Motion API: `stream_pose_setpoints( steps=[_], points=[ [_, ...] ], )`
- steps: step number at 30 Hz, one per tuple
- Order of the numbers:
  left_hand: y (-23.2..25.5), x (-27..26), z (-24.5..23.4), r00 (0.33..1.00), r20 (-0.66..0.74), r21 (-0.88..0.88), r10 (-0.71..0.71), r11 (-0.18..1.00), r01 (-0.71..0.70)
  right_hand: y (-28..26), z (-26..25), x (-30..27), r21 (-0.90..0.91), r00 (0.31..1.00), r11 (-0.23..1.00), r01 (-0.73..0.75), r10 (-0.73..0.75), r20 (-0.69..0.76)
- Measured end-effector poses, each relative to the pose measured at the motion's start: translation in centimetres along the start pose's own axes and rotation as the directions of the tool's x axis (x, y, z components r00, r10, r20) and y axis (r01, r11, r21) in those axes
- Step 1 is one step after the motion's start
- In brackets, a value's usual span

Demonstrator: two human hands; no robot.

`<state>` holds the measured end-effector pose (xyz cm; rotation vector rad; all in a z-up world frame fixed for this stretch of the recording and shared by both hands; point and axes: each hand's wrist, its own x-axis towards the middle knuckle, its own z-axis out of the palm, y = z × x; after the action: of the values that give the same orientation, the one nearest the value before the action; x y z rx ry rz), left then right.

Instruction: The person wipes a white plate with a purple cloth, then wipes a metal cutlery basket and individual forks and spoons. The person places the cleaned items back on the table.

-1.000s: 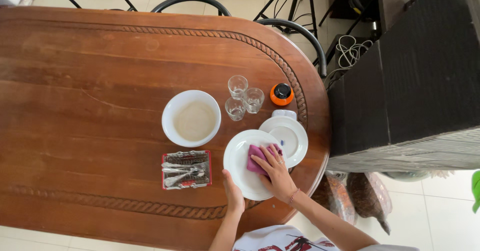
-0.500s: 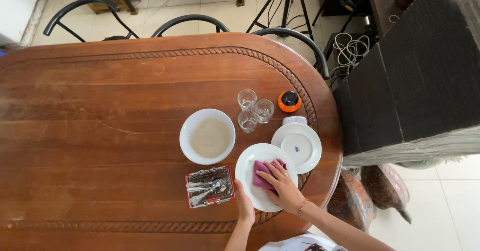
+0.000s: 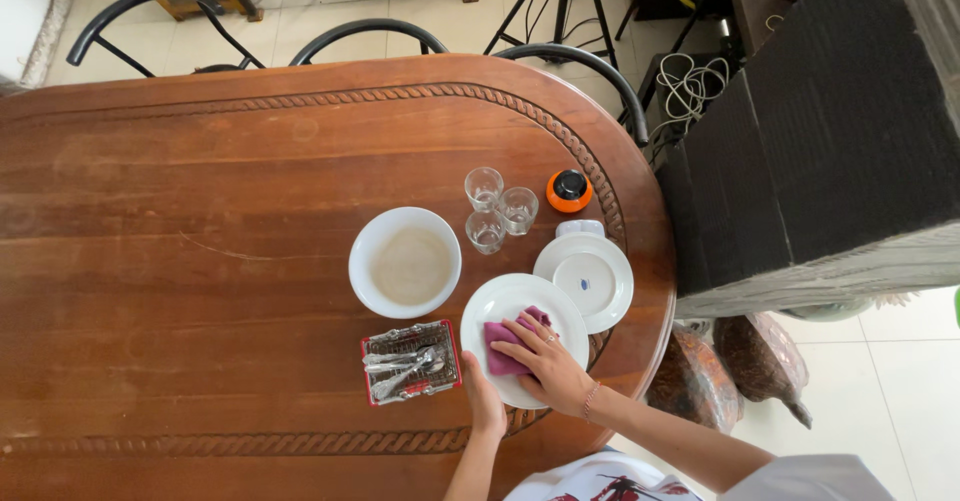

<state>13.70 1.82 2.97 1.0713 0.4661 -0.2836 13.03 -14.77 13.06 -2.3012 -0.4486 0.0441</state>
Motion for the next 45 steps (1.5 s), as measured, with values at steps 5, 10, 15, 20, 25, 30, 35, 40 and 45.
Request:
stream_pose_setpoints(
  steps=[5,10,15,20,25,30,35,40,45],
  points=[
    [-1.6,-0.1,-1.5,0.999,0.043,-0.027,0.018,1.0,-0.017,-0.7,1.2,-1.2,-0.013,0.991,0.993,0.121,-0.121,-0.056],
    [-4.3,-0.9,-2.7,0.977,0.214,-0.016,-0.021,1.0,0.025,0.5,1.0,-1.2,-0.112,0.943,0.944,0.31,-0.32,-0.092],
    [-5.9,-3.2,-2.4,0.963,0.231,0.331,0.14,0.919,-0.213,1.5,-0.5,-0.4,-0.182,0.953,0.982,0.044,-0.096,-0.288],
    [-5.6,-5.9,-1.8,0.935,0.293,0.35,0.197,0.889,-0.297,-0.7,0.4,-2.6,-0.201,0.918,0.953,0.226,-0.277,-0.284],
    [-4.4,-7.3,-2.0,0.915,0.3,0.309,0.269,0.88,-0.361,0.1,-1.1,-2.4,-0.184,0.919,0.963,0.198,-0.248,-0.307],
    [-2.4,-5.5,-2.3,0.947,0.141,0.091,0.288,0.949,-0.302,0.5,-1.1,-4.1,-0.276,0.929,0.957,0.089,-0.18,-0.323],
    [-2.0,-3.1,-1.1,0.961,0.146,-0.124,0.235,0.968,-0.218,-2.5,1.9,-6.0,-0.215,0.941,0.95,0.225,-0.269,-0.204],
    [-4.4,-3.8,0.9,0.961,0.15,-0.011,0.23,0.973,-0.231,0.8,-1.4,-1.9,-0.199,0.905,0.92,0.338,-0.376,-0.198],
    [-5.5,-5.0,0.8,0.946,0.096,0.159,0.31,0.933,-0.322,4.5,-4.0,-2.9,-0.244,0.949,0.959,0.142,-0.202,-0.243]
  ],
)
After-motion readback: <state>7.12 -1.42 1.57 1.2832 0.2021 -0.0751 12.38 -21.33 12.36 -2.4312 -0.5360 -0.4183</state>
